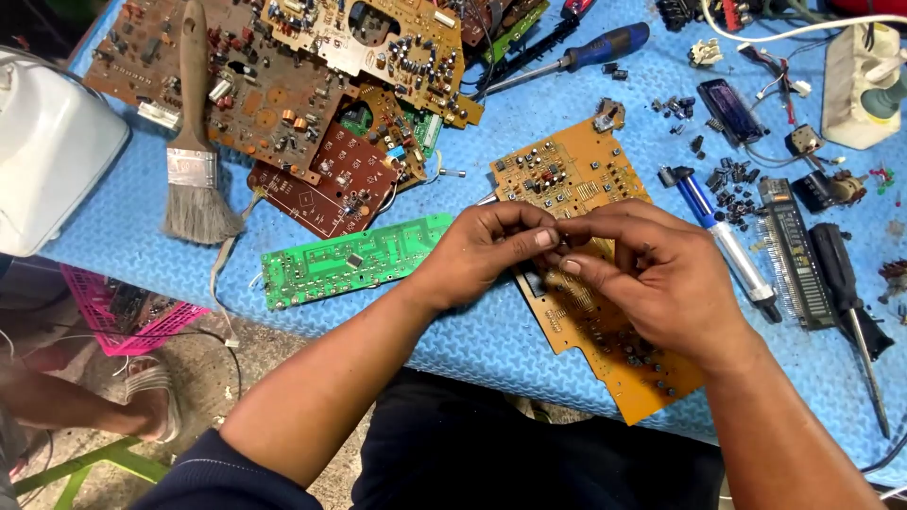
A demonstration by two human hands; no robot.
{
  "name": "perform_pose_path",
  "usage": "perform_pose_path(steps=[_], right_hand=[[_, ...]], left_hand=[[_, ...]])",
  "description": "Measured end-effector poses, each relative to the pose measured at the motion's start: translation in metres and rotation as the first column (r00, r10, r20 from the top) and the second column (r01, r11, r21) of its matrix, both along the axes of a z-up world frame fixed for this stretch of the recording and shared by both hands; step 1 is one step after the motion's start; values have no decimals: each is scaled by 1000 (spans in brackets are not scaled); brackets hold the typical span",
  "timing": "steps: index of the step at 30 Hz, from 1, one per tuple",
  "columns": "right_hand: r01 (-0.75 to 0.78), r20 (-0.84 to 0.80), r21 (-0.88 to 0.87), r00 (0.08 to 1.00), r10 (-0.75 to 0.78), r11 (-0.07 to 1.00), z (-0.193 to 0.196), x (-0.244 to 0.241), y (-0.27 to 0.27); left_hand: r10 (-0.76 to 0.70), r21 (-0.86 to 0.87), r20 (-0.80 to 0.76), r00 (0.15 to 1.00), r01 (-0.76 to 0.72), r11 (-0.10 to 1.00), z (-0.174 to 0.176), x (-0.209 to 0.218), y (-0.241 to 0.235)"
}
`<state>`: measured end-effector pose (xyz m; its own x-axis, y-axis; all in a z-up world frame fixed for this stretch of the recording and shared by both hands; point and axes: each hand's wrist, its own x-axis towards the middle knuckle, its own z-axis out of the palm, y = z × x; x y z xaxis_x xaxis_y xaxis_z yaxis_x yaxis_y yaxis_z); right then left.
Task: The person uses a small metal tool to scrape and clean solder joints on a yellow circuit board, then flips it to inspect the green side. They continue scraping and removing small components from the yellow board, handling the board and components by hand.
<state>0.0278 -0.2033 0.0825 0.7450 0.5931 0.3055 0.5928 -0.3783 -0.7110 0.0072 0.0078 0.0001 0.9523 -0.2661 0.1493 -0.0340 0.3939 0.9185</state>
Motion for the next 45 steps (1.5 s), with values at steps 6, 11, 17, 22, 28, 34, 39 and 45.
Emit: perform_pose_path(steps=[6, 11, 17, 22, 28, 34, 39, 45], right_hand=[[63, 33, 38, 997, -64, 997, 2, -6, 6], [80, 75, 66, 994, -85, 995, -5, -5, 4], [80, 92, 69, 992, -86, 994, -7, -6, 4], [63, 101, 100, 992, -73, 993, -7, -9, 8], [105, 124, 150, 984, -124, 983, -11, -11, 13], [73, 144, 179, 985, -100, 981, -16, -9, 11], [65, 181, 183, 978, -99, 981, -21, -7, 11], [85, 174, 172, 978, -115, 981, -18, -7, 14]], left_hand=[[-30, -27, -47, 998, 29, 999, -5, -1, 1], [-21, -31, -21, 1000, 20, 999, -5, 0, 1], [-18, -17, -88, 996, 17, 1000, -9, 1, 2], [-36, -56, -115, 993, 30, 998, -7, 1, 3], [-106, -174, -83, 991, 90, 981, -7, 1, 4], [-109, -210, -124, 986, 82, 974, -11, 3, 3], [-120, -248, -132, 984, 84, 965, -12, 2, 3], [-64, -197, -242, 968, 16, 980, -3, 0, 1]])
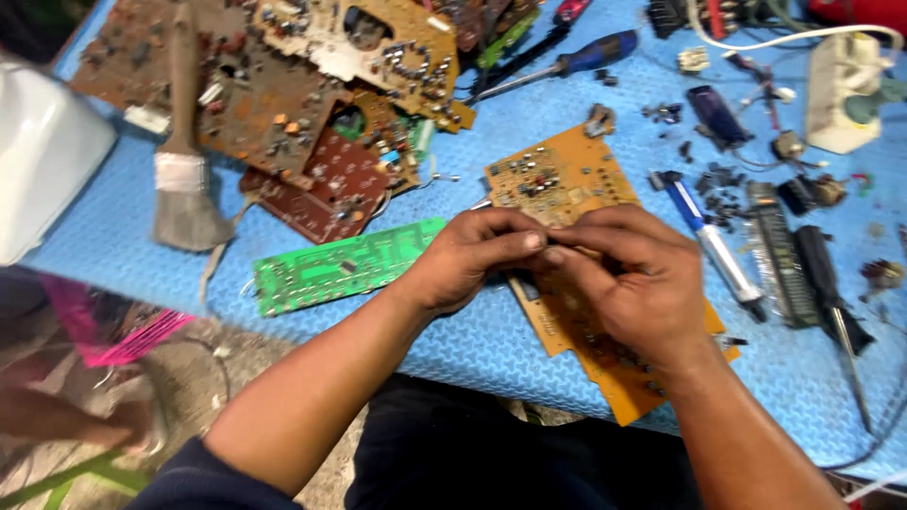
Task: The person uses a small metal tool to scrape and clean solder joints on a yellow circuit board, then flips it to inspect the green side. They continue scraping and removing small components from the yellow board, handling the board and components by hand.
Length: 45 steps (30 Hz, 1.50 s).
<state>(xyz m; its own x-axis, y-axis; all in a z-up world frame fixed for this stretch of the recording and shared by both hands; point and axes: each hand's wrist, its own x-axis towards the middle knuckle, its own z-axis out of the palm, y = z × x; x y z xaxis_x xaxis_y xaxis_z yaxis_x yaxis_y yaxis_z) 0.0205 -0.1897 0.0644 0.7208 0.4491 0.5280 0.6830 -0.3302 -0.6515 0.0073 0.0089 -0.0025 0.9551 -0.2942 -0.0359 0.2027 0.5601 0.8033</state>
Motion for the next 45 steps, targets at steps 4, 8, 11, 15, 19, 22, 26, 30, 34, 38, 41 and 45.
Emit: perform_pose_path(steps=[4, 8, 11, 15, 19, 22, 26, 30, 34, 38, 41, 45], right_hand=[[-29, -21, -9, 999, 29, 1000, 2, 3, -3], [-44, -90, 172, 994, 60, 984, 8, 6, -14], [91, -221, 26, 972, -83, 996, 22, 17, -43], [359, -182, -380, 874, -450, 852, 31, 57, -98], [400, -105, -511, 850, -517, 761, -9, 119, -141], [401, -49, -682, 809, -585, 611, -25, 130, -152], [428, -135, -634, 758, -638, 644, 29, 100, -134], [369, -155, -692, 764, -627, 620, 24, 58, -148], [337, -147, -746, 757, -636, 574, -2, 26, -171], [382, 67, -780, 839, -540, 495, -23, -3, -205], [468, 188, -729, 838, -512, 499, -25, -18, -213], [467, 206, -808, 795, -570, 359, -29, -25, -216]], left_hand=[[20, 53, -1, 1000, -20, 998, -7, 2, -3], [54, 180, 89, 995, -70, 981, -5, 1, -8], [61, 131, 138, 988, -80, 988, -1, -4, -10], [142, -18, 177, 974, -141, 990, -10, 2, -6], [162, -32, 230, 960, -159, 987, -9, 6, -4], [242, -50, 248, 938, -237, 970, -10, 1, -5], [256, -27, 321, 912, -262, 965, 1, 1, 0], [376, 185, 509, 774, -526, 830, 6, -9, 2], [390, 368, 728, 563, -802, 471, 27, -15, 1], [265, 365, 851, 453, -873, 323, 33, -19, -10], [91, 416, 884, 458, -861, 294, 29, -21, -13], [-383, 592, 796, 468, -731, 339, 36, -36, -24]])
